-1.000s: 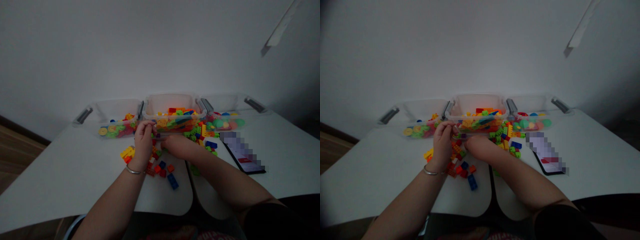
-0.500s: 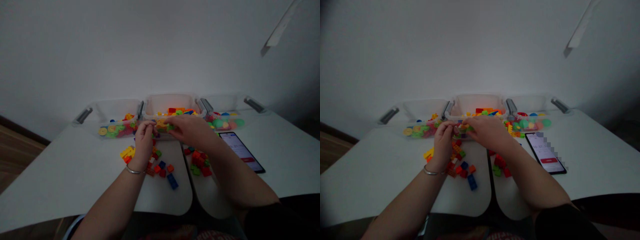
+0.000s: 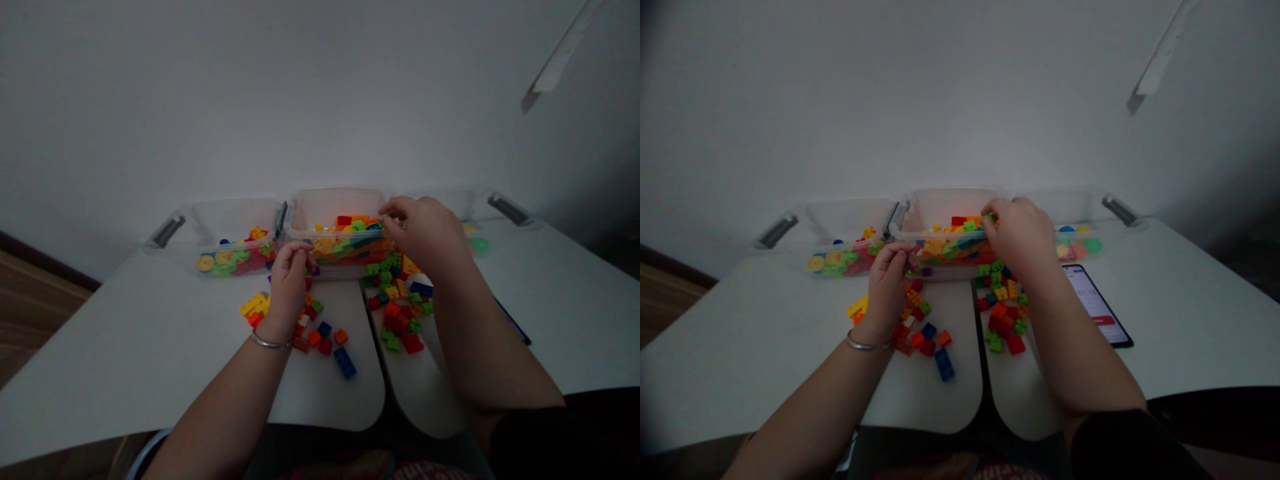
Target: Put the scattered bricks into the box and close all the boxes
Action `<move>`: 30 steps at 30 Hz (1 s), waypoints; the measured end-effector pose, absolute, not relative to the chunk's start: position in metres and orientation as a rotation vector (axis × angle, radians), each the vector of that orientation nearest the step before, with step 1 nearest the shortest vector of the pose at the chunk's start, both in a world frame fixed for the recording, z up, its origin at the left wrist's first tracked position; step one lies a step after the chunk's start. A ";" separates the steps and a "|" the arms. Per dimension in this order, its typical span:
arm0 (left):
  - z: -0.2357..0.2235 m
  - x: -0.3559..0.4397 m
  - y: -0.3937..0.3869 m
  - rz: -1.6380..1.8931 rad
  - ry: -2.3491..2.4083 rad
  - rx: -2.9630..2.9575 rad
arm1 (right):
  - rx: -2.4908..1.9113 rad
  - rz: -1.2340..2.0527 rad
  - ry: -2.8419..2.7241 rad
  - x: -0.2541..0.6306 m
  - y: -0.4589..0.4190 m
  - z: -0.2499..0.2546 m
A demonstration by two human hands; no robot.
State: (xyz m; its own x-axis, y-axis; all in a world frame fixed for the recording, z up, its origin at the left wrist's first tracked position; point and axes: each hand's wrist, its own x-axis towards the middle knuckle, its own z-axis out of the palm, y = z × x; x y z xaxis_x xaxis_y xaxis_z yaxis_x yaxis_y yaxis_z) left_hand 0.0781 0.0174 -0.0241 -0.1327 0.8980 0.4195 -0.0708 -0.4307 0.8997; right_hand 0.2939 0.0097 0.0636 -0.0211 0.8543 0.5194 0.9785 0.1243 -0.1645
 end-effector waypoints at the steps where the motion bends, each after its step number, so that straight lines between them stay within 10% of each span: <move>1: -0.024 0.078 0.017 1.663 0.976 1.396 | -1.795 -0.326 -1.938 0.295 0.012 0.062; 30: -0.024 0.077 0.025 1.687 0.922 1.209 | -1.418 0.034 -2.336 0.267 -0.004 0.066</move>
State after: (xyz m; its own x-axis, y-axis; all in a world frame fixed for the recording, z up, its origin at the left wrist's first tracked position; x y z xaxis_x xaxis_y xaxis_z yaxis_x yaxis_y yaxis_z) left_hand 0.0775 0.0248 -0.0237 -0.1786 0.9233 0.3401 -0.2121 -0.3737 0.9030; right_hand 0.2671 -0.0042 0.0659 -0.4013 0.8553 0.3278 0.8455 0.4835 -0.2265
